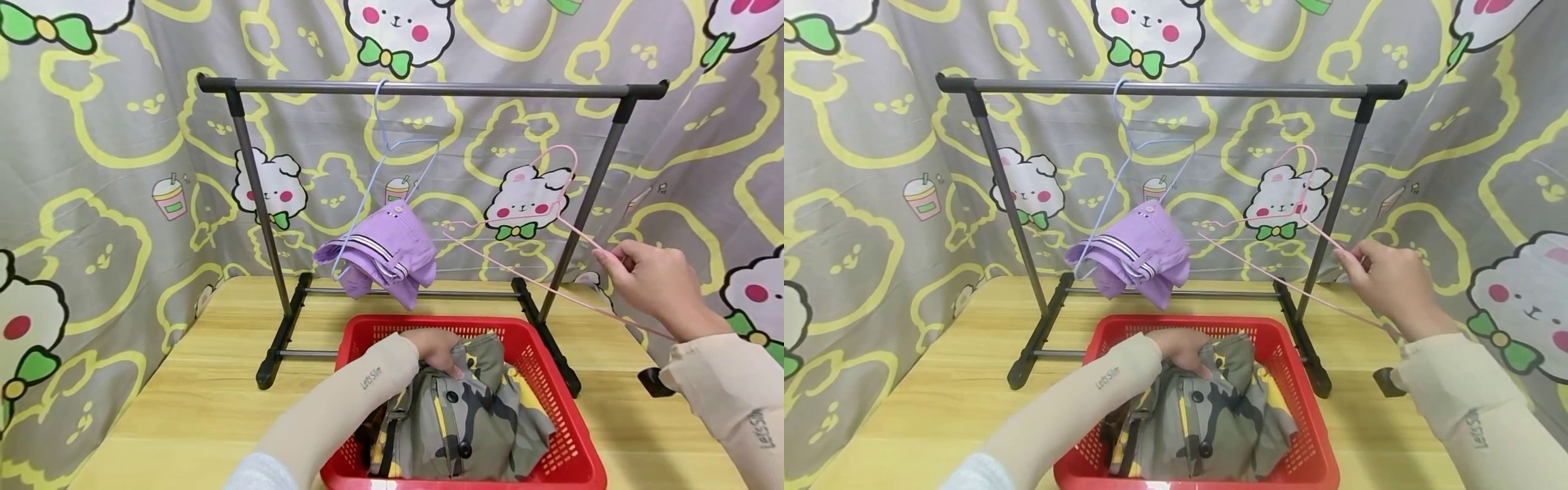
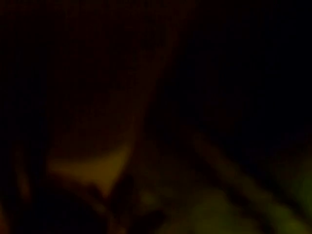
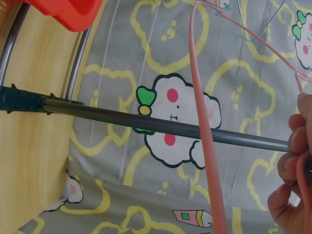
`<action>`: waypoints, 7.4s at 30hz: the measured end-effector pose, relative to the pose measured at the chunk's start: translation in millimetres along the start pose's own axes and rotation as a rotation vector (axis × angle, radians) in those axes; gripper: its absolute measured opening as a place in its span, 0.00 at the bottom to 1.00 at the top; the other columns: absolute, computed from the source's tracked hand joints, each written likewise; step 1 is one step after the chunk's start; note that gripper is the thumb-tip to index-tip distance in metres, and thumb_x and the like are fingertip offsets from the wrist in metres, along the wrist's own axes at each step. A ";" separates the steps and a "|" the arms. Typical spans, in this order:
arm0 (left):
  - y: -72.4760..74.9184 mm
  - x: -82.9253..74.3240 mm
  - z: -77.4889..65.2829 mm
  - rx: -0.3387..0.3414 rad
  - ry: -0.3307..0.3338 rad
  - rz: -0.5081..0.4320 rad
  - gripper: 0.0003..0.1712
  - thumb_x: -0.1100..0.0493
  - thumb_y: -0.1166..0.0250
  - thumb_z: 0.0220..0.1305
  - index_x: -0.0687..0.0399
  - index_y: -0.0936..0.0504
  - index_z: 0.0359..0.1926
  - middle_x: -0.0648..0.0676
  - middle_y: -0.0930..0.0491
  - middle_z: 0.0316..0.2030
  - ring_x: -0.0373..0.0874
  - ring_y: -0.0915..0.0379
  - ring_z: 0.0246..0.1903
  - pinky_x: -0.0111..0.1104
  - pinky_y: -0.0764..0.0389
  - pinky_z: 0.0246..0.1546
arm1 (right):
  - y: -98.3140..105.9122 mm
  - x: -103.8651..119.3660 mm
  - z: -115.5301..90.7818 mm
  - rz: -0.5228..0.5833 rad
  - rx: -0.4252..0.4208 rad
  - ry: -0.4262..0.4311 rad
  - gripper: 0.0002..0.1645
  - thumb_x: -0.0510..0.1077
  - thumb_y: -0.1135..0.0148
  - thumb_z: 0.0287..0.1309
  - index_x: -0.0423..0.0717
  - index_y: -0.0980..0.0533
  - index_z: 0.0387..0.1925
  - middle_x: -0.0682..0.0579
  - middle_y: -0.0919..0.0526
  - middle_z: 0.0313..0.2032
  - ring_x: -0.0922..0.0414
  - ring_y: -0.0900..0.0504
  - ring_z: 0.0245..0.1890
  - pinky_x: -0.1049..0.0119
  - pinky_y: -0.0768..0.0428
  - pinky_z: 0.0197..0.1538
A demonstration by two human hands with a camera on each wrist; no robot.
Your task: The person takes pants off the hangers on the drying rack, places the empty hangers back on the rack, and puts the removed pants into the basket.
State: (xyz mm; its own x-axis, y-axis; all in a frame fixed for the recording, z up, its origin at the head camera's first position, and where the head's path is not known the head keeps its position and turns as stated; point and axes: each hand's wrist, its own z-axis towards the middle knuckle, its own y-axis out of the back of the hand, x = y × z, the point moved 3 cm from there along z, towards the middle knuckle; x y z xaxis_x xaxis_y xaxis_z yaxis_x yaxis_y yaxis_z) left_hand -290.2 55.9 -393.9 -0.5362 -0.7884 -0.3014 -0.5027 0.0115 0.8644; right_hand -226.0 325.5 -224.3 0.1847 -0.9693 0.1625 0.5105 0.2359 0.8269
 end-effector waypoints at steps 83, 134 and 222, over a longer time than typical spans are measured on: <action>98.1 169.7 -162.6 -0.896 0.215 -0.369 0.12 0.53 0.38 0.59 0.56 0.28 0.28 0.53 0.27 0.25 0.47 0.31 0.26 0.37 0.30 0.28 | 11.7 2.6 13.3 0.007 -0.057 0.023 0.21 0.55 0.48 0.61 0.44 0.26 0.23 0.54 0.34 0.11 0.54 0.38 0.15 0.62 0.44 0.18; 99.2 238.2 -167.4 -1.376 0.501 -0.610 0.28 0.64 0.51 0.67 0.45 0.43 0.66 0.54 0.32 0.58 0.53 0.34 0.54 0.44 0.33 0.52 | 64.6 23.0 47.0 -0.081 -0.059 -0.098 0.25 0.57 0.53 0.63 0.38 0.26 0.27 0.50 0.30 0.13 0.49 0.34 0.19 0.59 0.40 0.17; 92.9 239.8 -164.6 -1.382 0.487 -0.572 0.29 0.61 0.52 0.68 0.39 0.46 0.67 0.61 0.26 0.51 0.57 0.28 0.46 0.47 0.27 0.42 | -48.2 -21.5 63.8 0.512 -0.163 -0.361 0.38 0.58 0.55 0.61 0.45 0.52 0.66 0.45 0.42 0.63 0.48 0.38 0.60 0.54 0.38 0.58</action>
State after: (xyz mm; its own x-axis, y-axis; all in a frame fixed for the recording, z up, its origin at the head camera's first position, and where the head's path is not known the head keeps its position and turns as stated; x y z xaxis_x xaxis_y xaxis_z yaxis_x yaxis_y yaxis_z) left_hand -353.9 -233.3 -319.7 -0.1013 -0.6087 -0.7869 0.5760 -0.6808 0.4525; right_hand -308.1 330.4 -233.4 0.1591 -0.6869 0.7092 0.5592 0.6546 0.5086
